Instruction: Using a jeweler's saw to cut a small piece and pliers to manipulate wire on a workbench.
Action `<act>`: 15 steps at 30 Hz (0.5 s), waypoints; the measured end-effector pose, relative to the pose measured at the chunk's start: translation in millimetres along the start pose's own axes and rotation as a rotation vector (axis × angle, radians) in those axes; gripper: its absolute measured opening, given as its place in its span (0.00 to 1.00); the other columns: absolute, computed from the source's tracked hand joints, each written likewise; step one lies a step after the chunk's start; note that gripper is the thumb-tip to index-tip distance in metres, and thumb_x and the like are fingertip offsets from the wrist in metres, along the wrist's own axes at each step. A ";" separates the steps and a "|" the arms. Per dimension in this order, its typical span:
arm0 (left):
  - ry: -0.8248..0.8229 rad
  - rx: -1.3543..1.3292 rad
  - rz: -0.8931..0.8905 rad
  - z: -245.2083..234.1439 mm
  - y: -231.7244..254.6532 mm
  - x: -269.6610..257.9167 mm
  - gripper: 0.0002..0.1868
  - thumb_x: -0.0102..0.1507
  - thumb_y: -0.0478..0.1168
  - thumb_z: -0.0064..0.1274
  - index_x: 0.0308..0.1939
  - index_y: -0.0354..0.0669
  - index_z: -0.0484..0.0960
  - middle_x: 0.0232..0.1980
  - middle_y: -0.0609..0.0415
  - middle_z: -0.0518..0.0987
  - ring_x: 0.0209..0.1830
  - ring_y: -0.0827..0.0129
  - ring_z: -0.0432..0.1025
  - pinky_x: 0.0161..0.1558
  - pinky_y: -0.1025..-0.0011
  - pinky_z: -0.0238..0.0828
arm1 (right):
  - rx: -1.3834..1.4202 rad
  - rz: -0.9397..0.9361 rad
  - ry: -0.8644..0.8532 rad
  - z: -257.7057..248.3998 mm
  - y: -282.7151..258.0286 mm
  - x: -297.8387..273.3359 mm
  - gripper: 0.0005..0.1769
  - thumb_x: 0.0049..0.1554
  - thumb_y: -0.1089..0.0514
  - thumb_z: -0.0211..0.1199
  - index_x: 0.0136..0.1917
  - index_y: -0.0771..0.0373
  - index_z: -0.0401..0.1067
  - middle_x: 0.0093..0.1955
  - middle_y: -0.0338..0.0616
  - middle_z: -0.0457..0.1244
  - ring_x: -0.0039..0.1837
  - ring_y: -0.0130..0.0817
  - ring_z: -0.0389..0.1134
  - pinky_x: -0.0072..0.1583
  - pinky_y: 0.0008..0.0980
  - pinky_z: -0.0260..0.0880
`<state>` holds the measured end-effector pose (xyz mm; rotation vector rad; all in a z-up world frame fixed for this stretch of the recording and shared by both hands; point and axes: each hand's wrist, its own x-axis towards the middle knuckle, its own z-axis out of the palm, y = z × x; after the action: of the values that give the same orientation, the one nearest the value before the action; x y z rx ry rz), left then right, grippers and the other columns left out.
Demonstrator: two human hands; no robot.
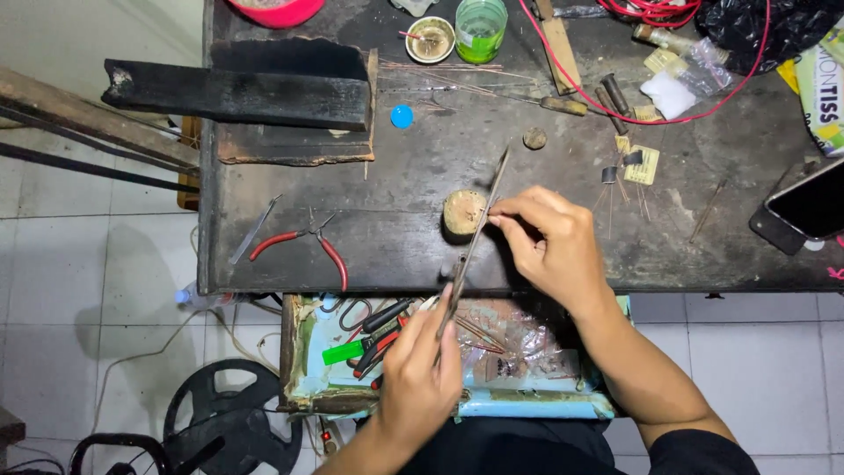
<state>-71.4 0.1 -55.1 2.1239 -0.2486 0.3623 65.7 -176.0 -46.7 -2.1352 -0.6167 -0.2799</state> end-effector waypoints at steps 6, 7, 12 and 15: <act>-0.003 -0.018 -0.007 8.7 -6.7 7.7 0.23 0.69 0.25 0.46 0.68 0.25 0.69 0.39 0.48 0.76 0.30 0.70 0.69 0.30 0.73 0.68 | -0.002 0.011 -0.010 0.6 -0.4 -0.2 0.02 0.62 0.65 0.66 0.46 0.67 0.78 0.43 0.47 0.69 0.43 0.37 0.70 0.48 0.32 0.68; 0.016 -0.009 0.007 14.0 -11.6 10.9 0.23 0.69 0.25 0.46 0.70 0.28 0.69 0.39 0.48 0.76 0.28 0.70 0.67 0.28 0.73 0.64 | -0.004 0.006 -0.009 0.4 -2.0 0.1 0.02 0.62 0.66 0.65 0.46 0.68 0.78 0.44 0.48 0.69 0.44 0.38 0.71 0.49 0.33 0.69; 0.001 -0.031 0.024 2.9 -4.5 -1.4 0.24 0.69 0.24 0.46 0.70 0.25 0.66 0.40 0.47 0.76 0.32 0.69 0.69 0.29 0.73 0.68 | -0.016 0.008 -0.006 0.3 -1.4 0.2 0.03 0.62 0.66 0.65 0.46 0.68 0.78 0.43 0.48 0.69 0.44 0.38 0.70 0.49 0.34 0.69; 0.012 0.021 -0.024 -17.8 14.9 -8.4 0.20 0.69 0.28 0.45 0.66 0.24 0.72 0.43 0.44 0.78 0.34 0.66 0.75 0.37 0.71 0.75 | -0.011 0.019 -0.007 0.6 -1.7 0.0 0.03 0.61 0.66 0.66 0.46 0.68 0.78 0.44 0.48 0.70 0.44 0.38 0.71 0.49 0.33 0.69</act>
<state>-86.8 7.3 -37.1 2.1426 -0.2129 0.3644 64.8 -174.7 -45.9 -2.1528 -0.5996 -0.2658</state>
